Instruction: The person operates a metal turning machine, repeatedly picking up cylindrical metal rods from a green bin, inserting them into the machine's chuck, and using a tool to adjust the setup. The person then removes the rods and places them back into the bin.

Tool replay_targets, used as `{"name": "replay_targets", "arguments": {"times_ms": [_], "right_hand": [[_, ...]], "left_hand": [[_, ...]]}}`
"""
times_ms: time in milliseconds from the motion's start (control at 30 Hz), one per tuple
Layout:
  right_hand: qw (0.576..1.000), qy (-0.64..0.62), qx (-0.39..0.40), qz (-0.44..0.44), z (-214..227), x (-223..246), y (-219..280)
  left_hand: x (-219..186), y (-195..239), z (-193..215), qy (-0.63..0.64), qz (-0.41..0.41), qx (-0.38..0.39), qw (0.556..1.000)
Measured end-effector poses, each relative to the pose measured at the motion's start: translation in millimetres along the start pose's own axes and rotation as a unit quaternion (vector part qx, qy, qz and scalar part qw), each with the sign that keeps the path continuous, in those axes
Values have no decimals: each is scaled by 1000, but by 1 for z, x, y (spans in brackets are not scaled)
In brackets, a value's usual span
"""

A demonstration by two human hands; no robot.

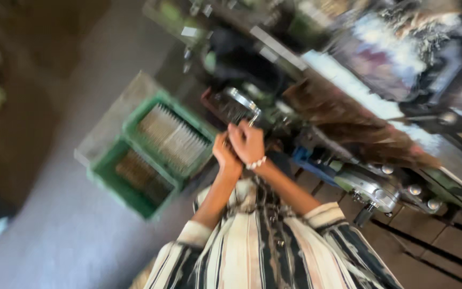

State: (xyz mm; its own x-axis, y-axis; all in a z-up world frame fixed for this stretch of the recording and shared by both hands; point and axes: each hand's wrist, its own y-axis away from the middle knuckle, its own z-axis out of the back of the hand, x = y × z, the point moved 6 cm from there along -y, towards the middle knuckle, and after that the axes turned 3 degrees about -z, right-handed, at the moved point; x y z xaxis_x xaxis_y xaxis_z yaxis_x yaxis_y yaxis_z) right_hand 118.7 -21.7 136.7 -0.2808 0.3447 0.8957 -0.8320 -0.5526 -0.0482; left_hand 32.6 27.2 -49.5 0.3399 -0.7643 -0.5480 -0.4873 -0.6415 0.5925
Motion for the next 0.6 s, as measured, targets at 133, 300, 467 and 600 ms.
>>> {"name": "replay_targets", "arguments": {"times_ms": [133, 300, 467, 600], "right_hand": [[997, 22, 36, 68, -7, 5, 2], [978, 50, 173, 109, -8, -4, 10], [969, 83, 188, 136, -6, -17, 25], [979, 113, 69, 155, 10, -49, 30]], "left_hand": [[-17, 7, -4, -4, 217, 35, 976], [-47, 42, -17, -2, 263, 163, 951], [-37, 65, -21, 44, 332, 153, 930], [-22, 60, -12, 6, 319, 182, 930]]}}
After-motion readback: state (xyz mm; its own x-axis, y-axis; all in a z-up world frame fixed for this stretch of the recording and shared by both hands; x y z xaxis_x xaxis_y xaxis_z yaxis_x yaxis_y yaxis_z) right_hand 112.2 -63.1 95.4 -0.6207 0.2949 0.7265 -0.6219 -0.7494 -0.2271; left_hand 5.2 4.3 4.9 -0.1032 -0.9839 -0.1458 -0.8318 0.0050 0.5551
